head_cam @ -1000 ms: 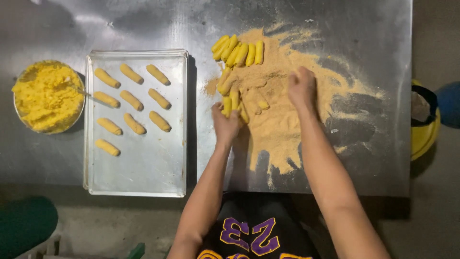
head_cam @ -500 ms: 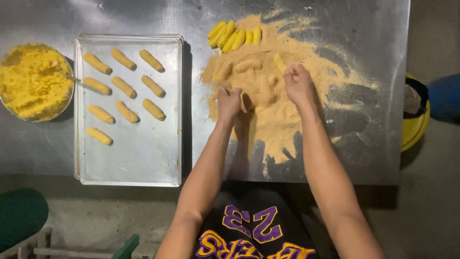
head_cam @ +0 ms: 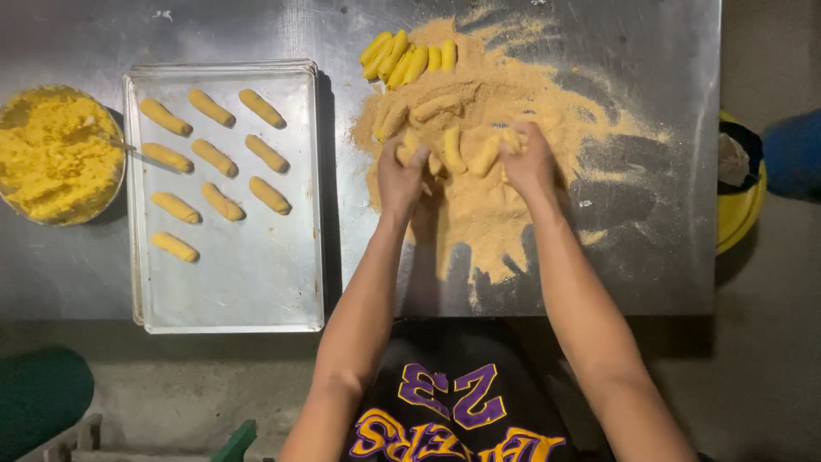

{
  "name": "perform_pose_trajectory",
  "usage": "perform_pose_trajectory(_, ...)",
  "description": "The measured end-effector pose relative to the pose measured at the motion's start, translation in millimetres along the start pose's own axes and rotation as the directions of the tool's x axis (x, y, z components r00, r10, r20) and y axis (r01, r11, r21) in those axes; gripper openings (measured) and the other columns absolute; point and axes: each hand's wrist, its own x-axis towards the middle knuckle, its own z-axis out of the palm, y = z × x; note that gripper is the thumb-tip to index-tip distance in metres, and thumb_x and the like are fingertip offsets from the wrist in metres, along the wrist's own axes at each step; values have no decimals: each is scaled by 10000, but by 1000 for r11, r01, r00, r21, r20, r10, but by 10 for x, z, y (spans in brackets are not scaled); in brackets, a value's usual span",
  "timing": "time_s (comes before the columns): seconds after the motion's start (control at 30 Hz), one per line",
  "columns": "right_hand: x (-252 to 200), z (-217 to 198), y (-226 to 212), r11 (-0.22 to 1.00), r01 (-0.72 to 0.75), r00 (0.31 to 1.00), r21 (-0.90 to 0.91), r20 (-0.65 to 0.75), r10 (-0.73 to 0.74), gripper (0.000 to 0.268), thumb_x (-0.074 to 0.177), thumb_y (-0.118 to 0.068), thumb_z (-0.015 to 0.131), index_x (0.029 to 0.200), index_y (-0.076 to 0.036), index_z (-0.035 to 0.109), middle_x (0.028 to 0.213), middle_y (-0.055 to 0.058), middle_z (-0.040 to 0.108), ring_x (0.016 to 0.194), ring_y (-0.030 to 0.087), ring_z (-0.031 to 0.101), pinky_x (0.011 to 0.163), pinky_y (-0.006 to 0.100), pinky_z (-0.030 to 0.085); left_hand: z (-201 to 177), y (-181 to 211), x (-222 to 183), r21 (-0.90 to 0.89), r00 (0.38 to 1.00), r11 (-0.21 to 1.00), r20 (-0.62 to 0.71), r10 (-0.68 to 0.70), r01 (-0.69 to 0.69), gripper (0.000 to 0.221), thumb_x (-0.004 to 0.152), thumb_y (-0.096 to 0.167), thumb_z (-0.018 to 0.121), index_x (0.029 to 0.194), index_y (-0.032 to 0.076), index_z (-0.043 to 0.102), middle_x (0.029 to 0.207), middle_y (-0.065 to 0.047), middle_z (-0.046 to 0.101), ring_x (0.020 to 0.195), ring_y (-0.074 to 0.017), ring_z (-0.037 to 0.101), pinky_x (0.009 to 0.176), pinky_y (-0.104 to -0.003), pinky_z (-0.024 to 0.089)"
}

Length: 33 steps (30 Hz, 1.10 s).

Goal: The person is coating small pieces of dough in breadcrumbs and arranging them on a baking tray in a bakery.

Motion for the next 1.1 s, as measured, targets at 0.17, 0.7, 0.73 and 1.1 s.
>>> perform_pose_trajectory(0.17, -344, 62, -359, 995, -103, 991, 20, -80, 104, 354, 1095, -183, 550, 1443, -134, 507, 1266, 116, 733, 973, 279, 718, 734, 377, 569, 67, 91, -77, 309, 990, 950, -116, 75, -36, 496, 872, 315, 788, 1247, 9, 681, 1207, -203, 712, 1104, -325, 686, 956, -409, 518)
perform_pose_trajectory(0.7, 151, 497, 22, 894, 446, 888, -51, -98, -449, 499, 949, -229, 762, 1335, -19, 526, 1233, 181, 636, 1121, 296, 636, 923, 434, 524, -175, -111, -21, 132, 992, 985, -39, 121, -115, 488, 860, 46, 772, 1322, 25, 616, 1148, -117, 708, 1054, -223, 682, 927, -328, 542)
perform_pose_trajectory(0.73, 105, 476, -56, 872, 488, 866, -39, -100, -489, 520, 911, -207, 756, 1332, -18, 516, 1259, 187, 620, 1138, 315, 626, 921, 441, 522, -193, -51, -18, 57, 997, 996, -49, 65, -62, 510, 854, 50, 778, 1331, 28, 599, 1151, -114, 700, 1045, -221, 681, 904, -326, 552)
perform_pose_trajectory(1.1, 268, 535, 127, 783, 594, 696, -184, -371, -615, 477, 1000, -263, 811, 1370, -110, 553, 1391, 218, 581, 1208, 386, 583, 978, 480, 487, -15, 126, 117, -474, 935, 823, 0, -355, 312, 447, 908, 189, 636, 1289, -24, 543, 953, -175, 633, 763, -333, 684, 634, -421, 586)
